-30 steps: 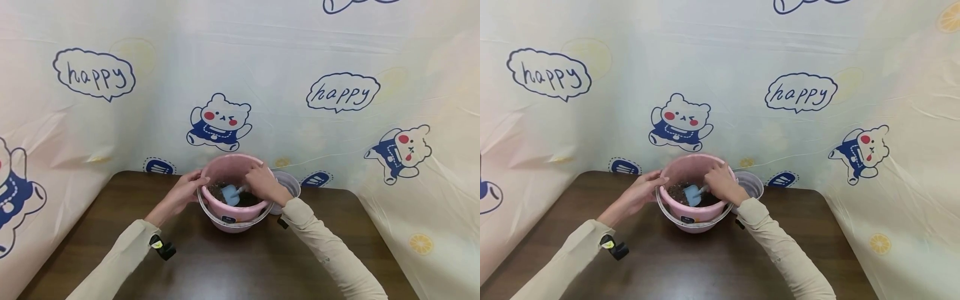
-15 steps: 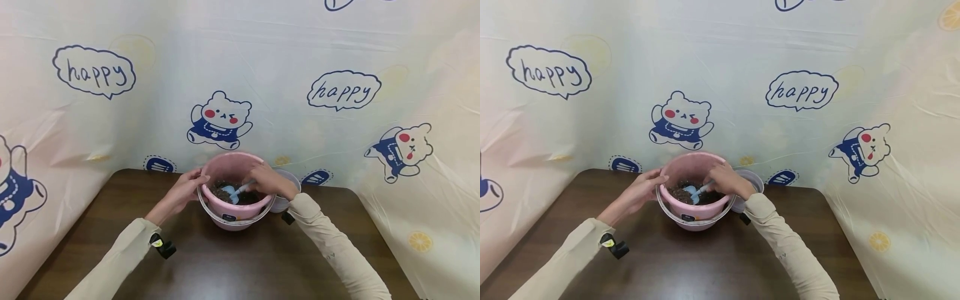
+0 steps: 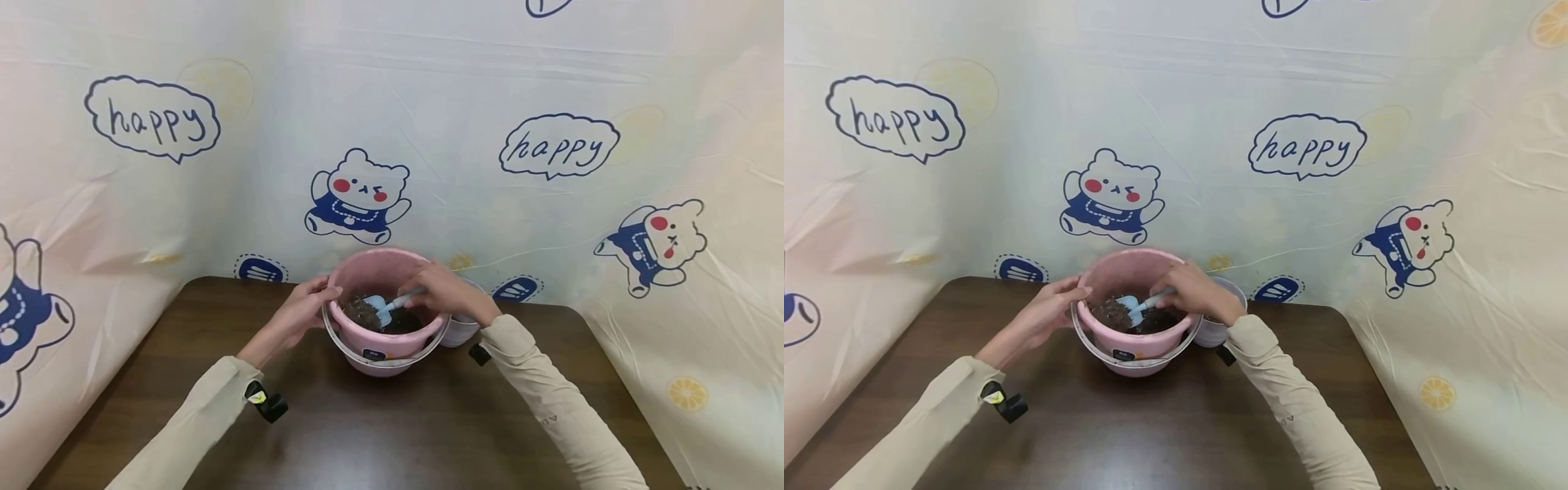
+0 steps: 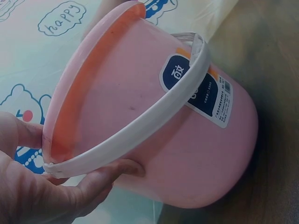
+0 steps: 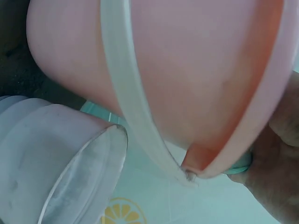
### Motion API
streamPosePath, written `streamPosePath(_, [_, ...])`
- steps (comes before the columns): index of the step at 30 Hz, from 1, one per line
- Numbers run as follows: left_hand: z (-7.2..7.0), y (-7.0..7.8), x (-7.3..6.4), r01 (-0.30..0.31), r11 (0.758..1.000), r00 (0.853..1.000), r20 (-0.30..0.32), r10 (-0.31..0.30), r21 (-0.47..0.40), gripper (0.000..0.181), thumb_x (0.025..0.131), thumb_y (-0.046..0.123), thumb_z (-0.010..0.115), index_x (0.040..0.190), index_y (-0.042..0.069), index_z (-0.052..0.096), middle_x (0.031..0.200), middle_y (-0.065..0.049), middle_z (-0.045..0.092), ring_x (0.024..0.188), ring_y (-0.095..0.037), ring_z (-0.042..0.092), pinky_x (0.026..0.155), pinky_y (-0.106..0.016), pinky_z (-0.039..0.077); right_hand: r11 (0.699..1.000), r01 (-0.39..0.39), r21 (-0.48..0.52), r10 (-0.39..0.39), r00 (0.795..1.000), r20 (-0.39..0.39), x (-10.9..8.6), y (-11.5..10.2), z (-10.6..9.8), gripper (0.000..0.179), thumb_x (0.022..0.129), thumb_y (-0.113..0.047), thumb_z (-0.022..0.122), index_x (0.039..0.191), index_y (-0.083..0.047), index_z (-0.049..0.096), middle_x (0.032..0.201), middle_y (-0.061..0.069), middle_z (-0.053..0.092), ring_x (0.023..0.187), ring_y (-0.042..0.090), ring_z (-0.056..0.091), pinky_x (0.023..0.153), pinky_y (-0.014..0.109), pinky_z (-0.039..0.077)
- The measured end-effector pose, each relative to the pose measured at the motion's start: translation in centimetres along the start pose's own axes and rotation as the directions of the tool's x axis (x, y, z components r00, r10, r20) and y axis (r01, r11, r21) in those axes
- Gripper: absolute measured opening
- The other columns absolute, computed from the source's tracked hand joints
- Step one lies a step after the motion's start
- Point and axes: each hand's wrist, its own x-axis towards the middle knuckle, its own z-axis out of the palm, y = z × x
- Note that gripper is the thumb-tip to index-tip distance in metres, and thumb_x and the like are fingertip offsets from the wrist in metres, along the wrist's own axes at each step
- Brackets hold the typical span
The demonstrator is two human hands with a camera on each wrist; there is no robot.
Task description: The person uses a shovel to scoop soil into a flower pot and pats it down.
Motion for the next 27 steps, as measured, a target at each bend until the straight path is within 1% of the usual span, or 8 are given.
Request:
streamPosePath(3, [-0.1,0.0,0.0,-0.004,1.0,1.0,-0.005,0.004,-0.005,0.063,0.109,0.026,0.053,0.164,0.007,0.029,0.159,-0.023,0.038,0.114,-0.029,0.061,0.092,-0.041,0.06,1.0,0.013,-0.007,-0.014,1.0,-0.025,-0.3,0.1,-0.2,0.019,0.094,-0.015,0.079,0.113,-0.014,0.082,0.112,-0.004,0.079,0.106,0.018,0.068,0.095,0.041,0.051])
streamPosePath(5, [-0.2,0.0,0.0,-0.006,1.0,1.0,-0.008,0.006,-0.006,0.063,0.109,0.026,0.052,0.164,0.006,0.029,0.159,-0.023,0.038,0.112,-0.028,0.062,0.09,-0.04,0.06,1.0,0.017,-0.017,-0.018,0.999,-0.044,-0.5,0.1,-0.3,0.02,0.095,-0.015,0.078,0.114,-0.014,0.082,0.113,-0.002,0.079,0.106,0.02,0.067,0.095,0.042,0.052])
streamPosePath(6, [-0.2,0.0,0.1,-0.007,1.0,1.0,-0.007,0.007,-0.008,0.063,0.109,0.026,0.052,0.164,0.006,0.029,0.159,-0.023,0.038,0.113,-0.029,0.061,0.091,-0.041,0.06,1.0,0.014,-0.022,-0.015,0.998,-0.054,-0.7,0.2,-0.2,0.02,0.095,-0.016,0.078,0.114,-0.014,0.082,0.113,-0.002,0.079,0.107,0.02,0.066,0.095,0.042,0.051])
streamPosePath(9, [-0.1,-0.1,0.1,0.003,1.0,1.0,-0.005,-0.003,-0.006,0.064,0.109,0.027,0.052,0.165,0.007,0.029,0.161,-0.022,0.036,0.127,-0.033,0.054,0.1,-0.048,0.057,0.999,0.003,-0.036,-0.006,0.996,-0.085,-1.4,0.2,-0.2,0.021,0.095,-0.018,0.078,0.115,-0.014,0.082,0.115,0.001,0.078,0.111,0.022,0.063,0.097,0.044,0.048])
streamPosePath(13, [-0.1,-0.1,0.1,0.015,1.0,1.0,-0.003,-0.015,-0.001,0.065,0.108,0.028,0.053,0.165,0.008,0.028,0.164,-0.021,0.033,0.14,-0.038,0.043,0.11,-0.057,0.049,0.999,0.012,-0.032,-0.016,0.991,-0.135,-2.3,0.2,-0.2,0.022,0.095,-0.018,0.078,0.116,-0.012,0.081,0.113,0.004,0.076,0.105,0.025,0.06,0.093,0.045,0.047])
streamPosePath(16, [-0.1,-0.1,0.1,0.012,1.0,1.0,-0.002,-0.012,-0.004,0.065,0.108,0.028,0.053,0.165,0.008,0.028,0.164,-0.021,0.034,0.141,-0.04,0.042,0.111,-0.059,0.047,1.0,0.018,-0.02,-0.021,0.985,-0.173,-3.1,0.4,-0.3,0.023,0.095,-0.015,0.078,0.117,-0.009,0.081,0.11,0.006,0.074,0.101,0.025,0.059,0.089,0.044,0.046])
streamPosePath(23, [0.0,-0.1,-0.1,0.012,1.0,1.0,-0.003,-0.012,0.012,0.064,0.108,0.029,0.052,0.165,0.009,0.029,0.163,-0.021,0.035,0.141,-0.04,0.043,0.113,-0.059,0.046,1.0,-0.027,0.006,0.027,0.97,-0.243,-4.7,0.7,-0.5,0.024,0.094,-0.016,0.079,0.117,-0.009,0.081,0.108,0.005,0.075,0.102,0.025,0.058,0.092,0.045,0.044])
streamPosePath(27, [0.0,-0.1,-0.1,0.011,1.0,1.0,-0.005,-0.01,0.013,0.063,0.108,0.029,0.052,0.164,0.008,0.03,0.161,-0.022,0.037,0.134,-0.039,0.049,0.109,-0.056,0.049,0.999,-0.028,0.019,0.032,0.959,-0.281,-5.4,1.0,-0.4,0.023,0.094,-0.016,0.078,0.117,-0.011,0.081,0.107,0.004,0.075,0.1,0.023,0.056,0.09,0.043,0.043])
